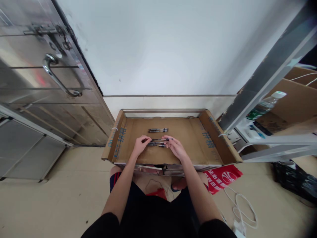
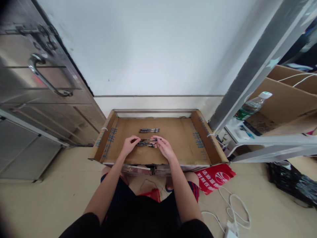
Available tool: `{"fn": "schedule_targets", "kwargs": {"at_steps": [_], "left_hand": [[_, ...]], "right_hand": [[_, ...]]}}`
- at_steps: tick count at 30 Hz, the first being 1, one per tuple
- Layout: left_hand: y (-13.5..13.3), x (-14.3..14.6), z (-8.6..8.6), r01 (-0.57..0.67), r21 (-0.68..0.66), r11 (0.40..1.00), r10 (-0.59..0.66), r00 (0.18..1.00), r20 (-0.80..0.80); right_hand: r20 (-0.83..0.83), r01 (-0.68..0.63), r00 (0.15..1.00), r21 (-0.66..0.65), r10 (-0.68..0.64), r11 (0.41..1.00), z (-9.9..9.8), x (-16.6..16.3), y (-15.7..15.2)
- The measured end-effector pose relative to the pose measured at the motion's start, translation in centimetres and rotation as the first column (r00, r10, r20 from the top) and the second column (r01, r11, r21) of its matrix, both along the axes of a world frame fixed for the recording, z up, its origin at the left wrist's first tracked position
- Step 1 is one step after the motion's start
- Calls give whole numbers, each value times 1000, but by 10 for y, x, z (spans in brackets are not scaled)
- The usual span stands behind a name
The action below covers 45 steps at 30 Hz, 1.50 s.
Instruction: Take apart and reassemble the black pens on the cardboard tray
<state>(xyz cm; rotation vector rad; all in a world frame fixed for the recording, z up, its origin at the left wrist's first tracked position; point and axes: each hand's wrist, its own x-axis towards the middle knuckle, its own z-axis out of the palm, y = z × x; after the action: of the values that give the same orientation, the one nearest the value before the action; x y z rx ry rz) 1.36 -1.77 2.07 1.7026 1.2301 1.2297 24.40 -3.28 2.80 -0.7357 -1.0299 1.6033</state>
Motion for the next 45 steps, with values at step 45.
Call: {"fn": "schedule_targets", "kwargs": {"at_steps": [45], "left_hand": [[11,-1,-13,-81,157,984,124,949,-291]], "right_hand": [[48,238,971,-121,-234,964,-15,9,5]]}}
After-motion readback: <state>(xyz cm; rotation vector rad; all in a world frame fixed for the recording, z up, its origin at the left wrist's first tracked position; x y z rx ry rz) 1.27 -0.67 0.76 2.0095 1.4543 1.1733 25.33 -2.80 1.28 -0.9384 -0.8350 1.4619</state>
